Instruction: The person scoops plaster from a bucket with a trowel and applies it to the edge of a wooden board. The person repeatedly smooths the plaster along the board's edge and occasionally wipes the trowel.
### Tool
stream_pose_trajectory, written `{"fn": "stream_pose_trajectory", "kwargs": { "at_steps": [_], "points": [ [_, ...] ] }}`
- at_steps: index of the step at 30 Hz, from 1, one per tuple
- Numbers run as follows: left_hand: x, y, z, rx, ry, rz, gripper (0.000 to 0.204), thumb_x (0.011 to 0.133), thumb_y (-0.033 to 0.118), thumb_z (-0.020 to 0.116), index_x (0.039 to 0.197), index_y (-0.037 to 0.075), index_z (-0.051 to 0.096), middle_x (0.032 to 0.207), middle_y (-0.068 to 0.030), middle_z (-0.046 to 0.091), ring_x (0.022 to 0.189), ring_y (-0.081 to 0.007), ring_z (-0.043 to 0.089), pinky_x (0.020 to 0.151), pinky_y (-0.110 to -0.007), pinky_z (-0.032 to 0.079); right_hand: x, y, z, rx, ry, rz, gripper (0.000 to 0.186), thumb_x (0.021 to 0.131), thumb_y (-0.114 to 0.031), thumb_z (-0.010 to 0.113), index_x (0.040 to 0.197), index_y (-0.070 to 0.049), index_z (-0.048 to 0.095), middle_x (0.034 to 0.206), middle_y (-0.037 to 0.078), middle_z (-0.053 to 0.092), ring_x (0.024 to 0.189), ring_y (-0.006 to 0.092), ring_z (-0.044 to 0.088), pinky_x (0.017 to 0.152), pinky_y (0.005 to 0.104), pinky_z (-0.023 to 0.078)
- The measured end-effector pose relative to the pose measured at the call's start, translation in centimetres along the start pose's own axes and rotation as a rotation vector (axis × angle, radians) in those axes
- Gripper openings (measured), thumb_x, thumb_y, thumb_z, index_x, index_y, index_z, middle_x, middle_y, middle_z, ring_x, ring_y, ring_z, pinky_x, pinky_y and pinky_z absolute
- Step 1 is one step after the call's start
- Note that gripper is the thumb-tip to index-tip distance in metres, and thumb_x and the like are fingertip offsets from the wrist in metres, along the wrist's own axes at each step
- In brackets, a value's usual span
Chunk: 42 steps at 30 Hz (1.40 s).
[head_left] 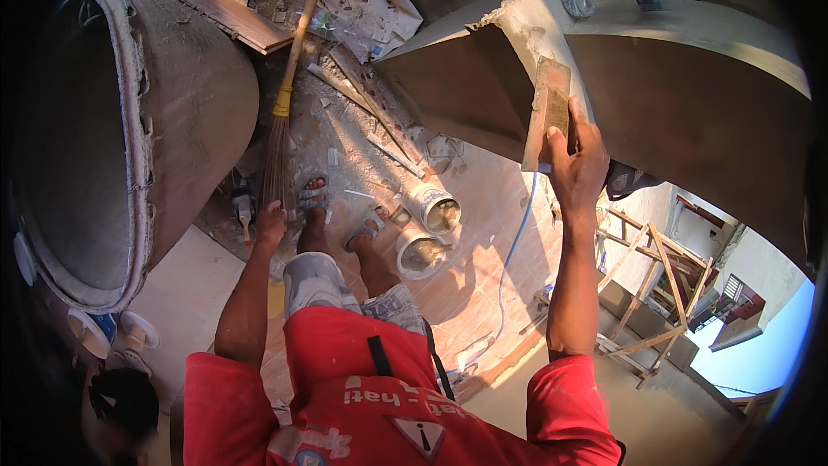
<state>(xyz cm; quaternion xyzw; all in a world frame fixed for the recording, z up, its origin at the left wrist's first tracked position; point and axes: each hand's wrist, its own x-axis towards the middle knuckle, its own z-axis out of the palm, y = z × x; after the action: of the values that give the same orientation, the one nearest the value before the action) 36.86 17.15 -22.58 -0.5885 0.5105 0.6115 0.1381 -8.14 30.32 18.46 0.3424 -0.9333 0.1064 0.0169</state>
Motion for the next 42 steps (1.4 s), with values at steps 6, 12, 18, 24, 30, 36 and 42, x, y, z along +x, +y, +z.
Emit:
{"fn": "stream_pose_trajectory", "kwargs": {
  "at_steps": [6, 12, 18, 24, 30, 36, 42],
  "points": [
    [-1.1, -0.3, 0.0, 0.015, 0.091, -0.015, 0.042, 0.084, 0.018, 0.058, 0.122, -0.001, 0.061, 0.114, -0.0202, 0.066, 0.107, -0.0304, 0.064, 0.091, -0.036, 0.048, -11.5, 7.7, -7.4, 0.045, -0.033, 0.343, 0.048, 0.081, -0.009, 0.062, 0.128, -0.001, 0.059, 0.098, 0.018, 0.065, 0.088, 0.027, 0.062, 0.083, 0.0368, 0.048],
    [-3.4, -4.3, -1.2, -0.039, 0.233, 0.022, 0.042, 0.084, 0.019, 0.06, 0.121, 0.0, 0.061, 0.118, -0.0202, 0.065, 0.111, -0.0331, 0.062, 0.096, -0.038, 0.046, -19.6, 5.8, -9.0, 0.698, -0.201, 0.485, 0.055, 0.087, -0.004, 0.055, 0.139, 0.008, 0.042, 0.131, 0.02, 0.055, 0.122, 0.0236, 0.052, 0.104, 0.0329, 0.037],
    [-11.1, -1.4, 0.1, -0.194, 0.282, 0.103, 0.041, 0.083, 0.015, 0.061, 0.121, -0.002, 0.061, 0.118, -0.0218, 0.064, 0.112, -0.0325, 0.062, 0.097, -0.036, 0.046, -31.5, 10.7, -2.1, 1.094, -0.471, 0.812, 0.044, 0.09, -0.014, 0.062, 0.131, -0.002, 0.049, 0.09, 0.004, 0.066, 0.075, 0.0083, 0.059, 0.061, 0.0203, 0.045],
    [-19.3, -6.8, 3.0, -0.111, 0.292, 0.152, 0.042, 0.082, 0.013, 0.063, 0.12, -0.006, 0.061, 0.116, -0.0219, 0.065, 0.11, -0.0322, 0.063, 0.095, -0.037, 0.047, -46.9, 20.5, 1.7, 1.197, -0.406, 1.191, 0.028, 0.094, -0.015, 0.055, 0.118, -0.002, 0.061, 0.093, 0.008, 0.069, 0.073, 0.0157, 0.067, 0.055, 0.0285, 0.054],
    [-24.6, -16.2, 2.5, -0.036, 0.211, -0.075, 0.033, 0.08, 0.01, 0.064, 0.112, 0.0, 0.065, 0.093, -0.0199, 0.068, 0.073, -0.0267, 0.069, 0.058, -0.039, 0.054, -55.5, 21.7, -0.1, 1.82, 0.053, 1.393, 0.026, 0.096, -0.019, 0.052, 0.114, -0.003, 0.062, 0.107, 0.012, 0.068, 0.09, 0.0243, 0.069, 0.072, 0.0376, 0.059],
    [-28.6, -6.6, 6.1, 0.553, 0.205, 0.638, 0.041, 0.084, 0.015, 0.062, 0.123, 0.001, 0.059, 0.096, -0.0172, 0.068, 0.092, -0.0253, 0.067, 0.08, -0.038, 0.052, -56.7, 21.8, 1.7, 2.55, -0.348, 0.841, 0.032, 0.09, -0.034, 0.058, 0.097, -0.003, 0.059, 0.081, 0.01, 0.061, 0.06, 0.0151, 0.058, 0.042, 0.0271, 0.044],
    [-42.8, 9.6, 14.5, 0.23, -0.657, 0.788, 0.056, 0.089, 0.017, 0.066, 0.141, 0.007, 0.045, 0.125, -0.0113, 0.059, 0.1, -0.0222, 0.06, 0.089, -0.035, 0.049, -50.7, 12.2, -0.1, 2.797, -0.684, 0.552, 0.049, 0.088, -0.044, 0.059, 0.101, 0.003, 0.052, 0.071, 0.011, 0.05, 0.044, 0.013, 0.048, 0.035, 0.0216, 0.036]
  ]
}}
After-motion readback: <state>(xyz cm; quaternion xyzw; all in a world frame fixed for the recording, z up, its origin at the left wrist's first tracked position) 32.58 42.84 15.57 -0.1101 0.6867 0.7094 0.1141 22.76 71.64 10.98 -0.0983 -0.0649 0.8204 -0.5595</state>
